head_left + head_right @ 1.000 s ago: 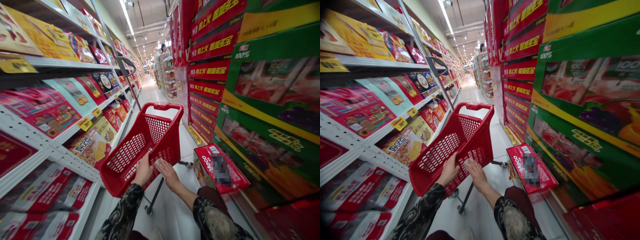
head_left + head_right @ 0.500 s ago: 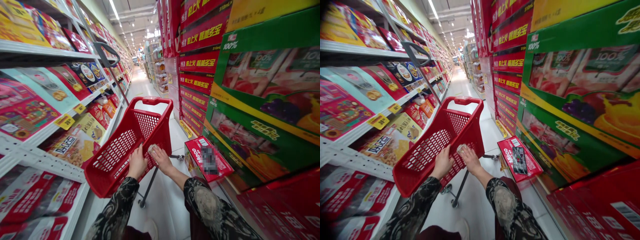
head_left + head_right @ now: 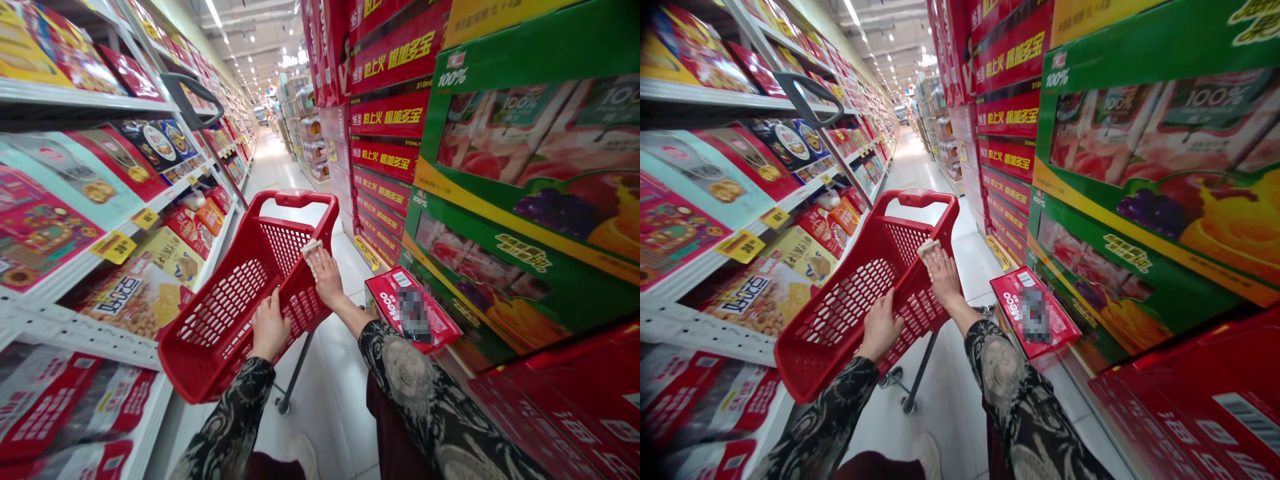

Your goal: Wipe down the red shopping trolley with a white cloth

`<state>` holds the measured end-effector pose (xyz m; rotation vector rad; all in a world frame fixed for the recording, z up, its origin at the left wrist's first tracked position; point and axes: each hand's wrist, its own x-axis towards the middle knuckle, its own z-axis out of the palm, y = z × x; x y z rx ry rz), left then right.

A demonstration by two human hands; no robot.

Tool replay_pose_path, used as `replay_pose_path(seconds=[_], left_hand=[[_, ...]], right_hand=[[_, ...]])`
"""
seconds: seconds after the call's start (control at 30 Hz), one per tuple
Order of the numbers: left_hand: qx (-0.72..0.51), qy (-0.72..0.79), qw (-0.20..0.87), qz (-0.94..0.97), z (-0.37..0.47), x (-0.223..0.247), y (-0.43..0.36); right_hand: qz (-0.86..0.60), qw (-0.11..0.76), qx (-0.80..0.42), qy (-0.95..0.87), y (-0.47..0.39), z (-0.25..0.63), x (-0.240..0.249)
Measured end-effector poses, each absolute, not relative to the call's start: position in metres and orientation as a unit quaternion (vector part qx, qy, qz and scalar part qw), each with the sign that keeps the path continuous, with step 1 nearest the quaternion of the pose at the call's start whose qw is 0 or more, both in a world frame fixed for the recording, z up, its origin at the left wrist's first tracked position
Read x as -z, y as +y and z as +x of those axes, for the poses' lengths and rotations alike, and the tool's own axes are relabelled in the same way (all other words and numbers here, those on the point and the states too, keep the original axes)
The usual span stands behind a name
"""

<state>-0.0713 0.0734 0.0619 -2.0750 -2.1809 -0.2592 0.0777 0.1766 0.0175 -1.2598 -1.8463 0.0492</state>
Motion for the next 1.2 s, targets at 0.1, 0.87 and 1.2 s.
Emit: replay_pose_path(seconds=[0.1,0.87,1.2], left_hand=[[0.093,-0.723,0.059,-0.682,-0.071,-0.063,0.074],[0.086,-0.704,0.071,-0.701,-0.066,-0.056,0.068],[0.088,-0.699,0.042,-0.708,-0.113,-0.057,0.052]], right_hand=[[-0.515,0.416,-0.045,-0.748,0.164,0.071,0.012],[-0.553,0.408,-0.075,-0.723,0.174,0.092,0.023],[-0.486,0.483,-0.097,-0.722,0.141,0.077,0.002]])
